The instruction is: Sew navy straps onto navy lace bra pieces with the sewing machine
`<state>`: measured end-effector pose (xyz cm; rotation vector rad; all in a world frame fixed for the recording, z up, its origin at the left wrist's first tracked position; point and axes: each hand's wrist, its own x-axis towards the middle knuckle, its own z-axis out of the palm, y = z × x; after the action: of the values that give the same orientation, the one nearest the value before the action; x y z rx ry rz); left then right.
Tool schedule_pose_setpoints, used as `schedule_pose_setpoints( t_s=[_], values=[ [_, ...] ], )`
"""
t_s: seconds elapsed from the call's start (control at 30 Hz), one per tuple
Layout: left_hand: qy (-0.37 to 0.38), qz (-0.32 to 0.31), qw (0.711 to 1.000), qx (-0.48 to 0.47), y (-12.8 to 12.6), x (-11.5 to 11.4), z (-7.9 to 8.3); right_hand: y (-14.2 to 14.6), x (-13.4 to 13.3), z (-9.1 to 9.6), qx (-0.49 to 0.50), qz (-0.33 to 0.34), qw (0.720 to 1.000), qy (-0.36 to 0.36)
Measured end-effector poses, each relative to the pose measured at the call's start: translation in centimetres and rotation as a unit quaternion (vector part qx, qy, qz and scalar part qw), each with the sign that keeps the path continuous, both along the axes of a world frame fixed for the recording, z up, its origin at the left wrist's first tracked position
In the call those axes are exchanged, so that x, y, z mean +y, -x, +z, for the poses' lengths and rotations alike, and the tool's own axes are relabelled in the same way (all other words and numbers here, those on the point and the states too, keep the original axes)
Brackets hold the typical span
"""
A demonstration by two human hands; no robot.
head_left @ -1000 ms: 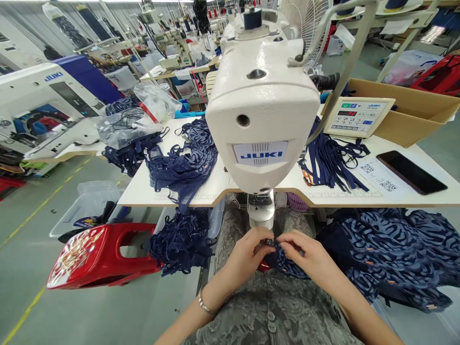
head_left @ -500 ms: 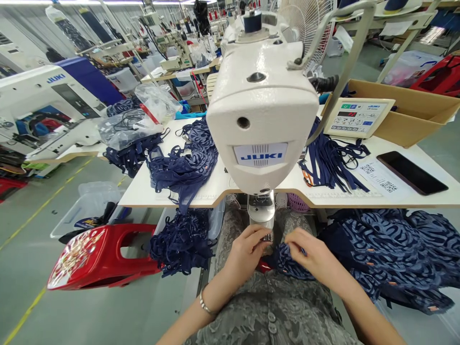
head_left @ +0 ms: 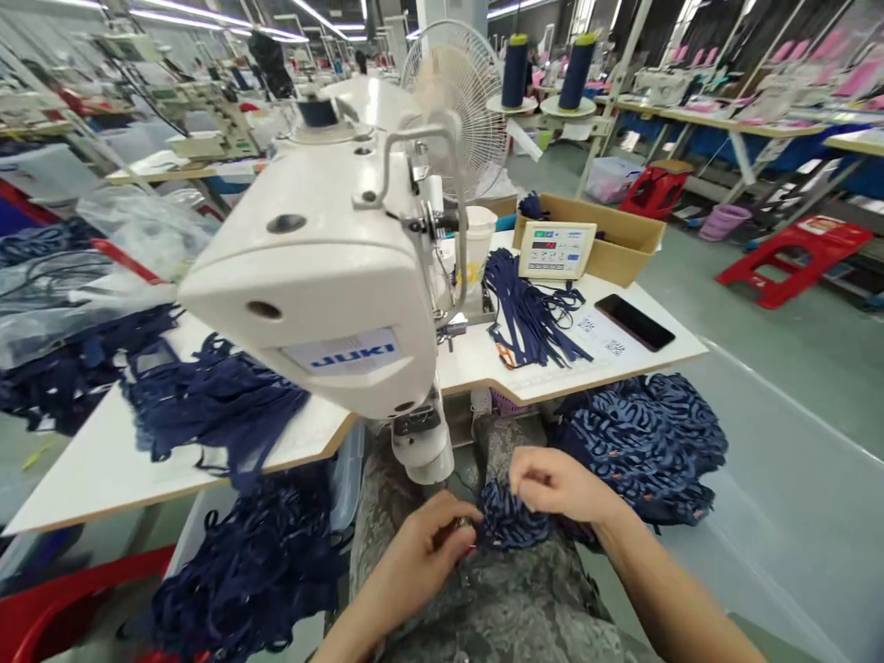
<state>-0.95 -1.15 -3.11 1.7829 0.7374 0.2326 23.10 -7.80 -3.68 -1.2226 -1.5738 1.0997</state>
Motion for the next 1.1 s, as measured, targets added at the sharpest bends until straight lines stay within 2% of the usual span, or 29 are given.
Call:
schedule_pose_setpoints(
  t_s=[0.1, 0.2, 0.27, 0.33, 0.47, 0.53, 0.6, 0.7, 0.8, 0.87, 0.9, 0.97, 1.0, 1.1],
  values=[
    [0.186, -0.110, 0.976, -0.031, 0.2, 0.0, 0.7, -2.9, 0.9, -0.5, -0.089, -0.057, 0.994, 0.031],
    [0.292, -0.129, 0.945, -0.073, 0.3, 0.0, 0.6, -5.1, 2.9, -0.8, -0.178, -0.104, 0.978, 0.019],
    [0.311, -0.092, 0.940, -0.103, 0.1, 0.2, 0.5, -5.9, 5.2, -1.0, -0.219, -0.152, 0.964, -0.001],
    [0.317, -0.022, 0.940, -0.121, -0.3, 0.4, 0.5, -6.0, 8.0, -1.2, -0.268, -0.196, 0.943, -0.020],
    [0.352, 0.118, 0.919, -0.131, -1.5, 0.8, 1.7, -4.7, 13.5, -2.2, -0.379, -0.253, 0.890, -0.008],
    [0.374, 0.154, 0.903, -0.142, -2.0, 0.8, 2.4, -3.8, 15.2, -2.6, -0.424, -0.270, 0.864, 0.012],
    [0.389, 0.172, 0.893, -0.149, -2.4, 0.7, 2.8, -3.1, 15.7, -2.8, -0.457, -0.278, 0.844, 0.026],
    [0.400, 0.188, 0.882, -0.166, -2.7, 0.5, 2.5, -2.8, 14.6, -2.3, -0.487, -0.283, 0.825, 0.039],
    [0.404, 0.184, 0.879, -0.177, -2.9, 0.4, 1.9, -3.4, 11.5, -1.5, -0.493, -0.273, 0.825, 0.043],
    [0.403, 0.179, 0.879, -0.180, -3.0, 0.4, 1.5, -4.0, 8.9, -1.1, -0.476, -0.244, 0.844, 0.033],
    [0.404, 0.180, 0.878, -0.183, -3.1, 0.4, 1.3, -4.3, 7.5, -1.0, -0.453, -0.223, 0.863, 0.020],
    [0.411, 0.183, 0.871, -0.195, -3.3, 0.5, 1.1, -4.5, 5.0, -0.9, -0.348, -0.175, 0.920, -0.039],
    [0.418, 0.185, 0.866, -0.202, -3.5, 0.5, 1.1, -4.5, 3.9, -1.0, -0.307, -0.161, 0.936, -0.058],
    [0.437, 0.188, 0.850, -0.225, -4.1, 0.6, 1.1, -4.1, 1.9, -1.3, -0.256, -0.149, 0.951, -0.088]
  ],
)
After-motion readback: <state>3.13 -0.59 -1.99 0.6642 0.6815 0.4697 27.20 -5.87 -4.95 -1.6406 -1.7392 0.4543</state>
